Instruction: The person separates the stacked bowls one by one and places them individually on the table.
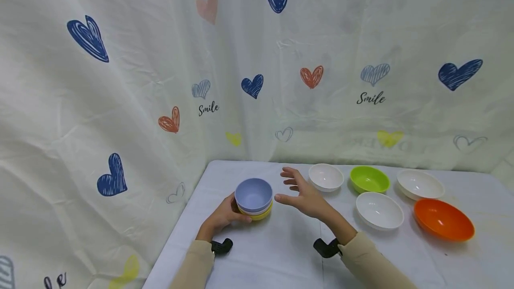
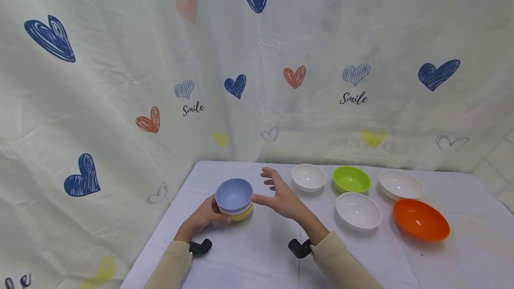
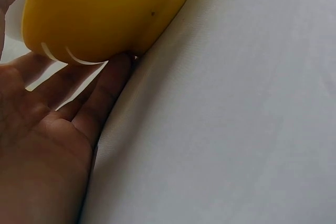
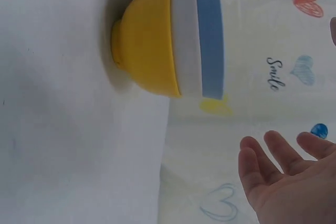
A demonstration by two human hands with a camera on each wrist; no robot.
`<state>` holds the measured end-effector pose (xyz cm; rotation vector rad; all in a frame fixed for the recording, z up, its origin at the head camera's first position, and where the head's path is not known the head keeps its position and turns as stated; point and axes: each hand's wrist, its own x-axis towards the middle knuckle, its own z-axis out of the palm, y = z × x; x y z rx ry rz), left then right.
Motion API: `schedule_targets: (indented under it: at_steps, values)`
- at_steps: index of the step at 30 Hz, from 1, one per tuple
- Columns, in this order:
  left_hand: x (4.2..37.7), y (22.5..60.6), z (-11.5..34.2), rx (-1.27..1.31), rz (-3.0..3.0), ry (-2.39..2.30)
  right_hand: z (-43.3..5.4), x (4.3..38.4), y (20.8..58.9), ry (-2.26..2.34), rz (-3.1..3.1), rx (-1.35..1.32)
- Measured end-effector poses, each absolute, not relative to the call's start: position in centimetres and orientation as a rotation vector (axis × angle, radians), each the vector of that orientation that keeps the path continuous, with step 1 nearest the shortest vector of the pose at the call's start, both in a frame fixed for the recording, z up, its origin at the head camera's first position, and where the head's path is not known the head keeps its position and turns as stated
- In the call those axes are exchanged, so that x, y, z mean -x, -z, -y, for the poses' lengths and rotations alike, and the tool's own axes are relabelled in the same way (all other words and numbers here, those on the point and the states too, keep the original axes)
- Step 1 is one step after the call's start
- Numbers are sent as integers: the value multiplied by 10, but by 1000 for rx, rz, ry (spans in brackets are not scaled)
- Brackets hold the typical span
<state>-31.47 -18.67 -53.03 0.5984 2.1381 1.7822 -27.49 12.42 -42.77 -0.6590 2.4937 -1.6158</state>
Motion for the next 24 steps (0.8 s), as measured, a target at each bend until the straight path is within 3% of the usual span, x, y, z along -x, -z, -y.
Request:
schedule_targets:
  at_steps: [24]
  values:
    - [315, 532, 189, -613, -2138, -1775, -53, 304, 475, 1544, -2507, 591]
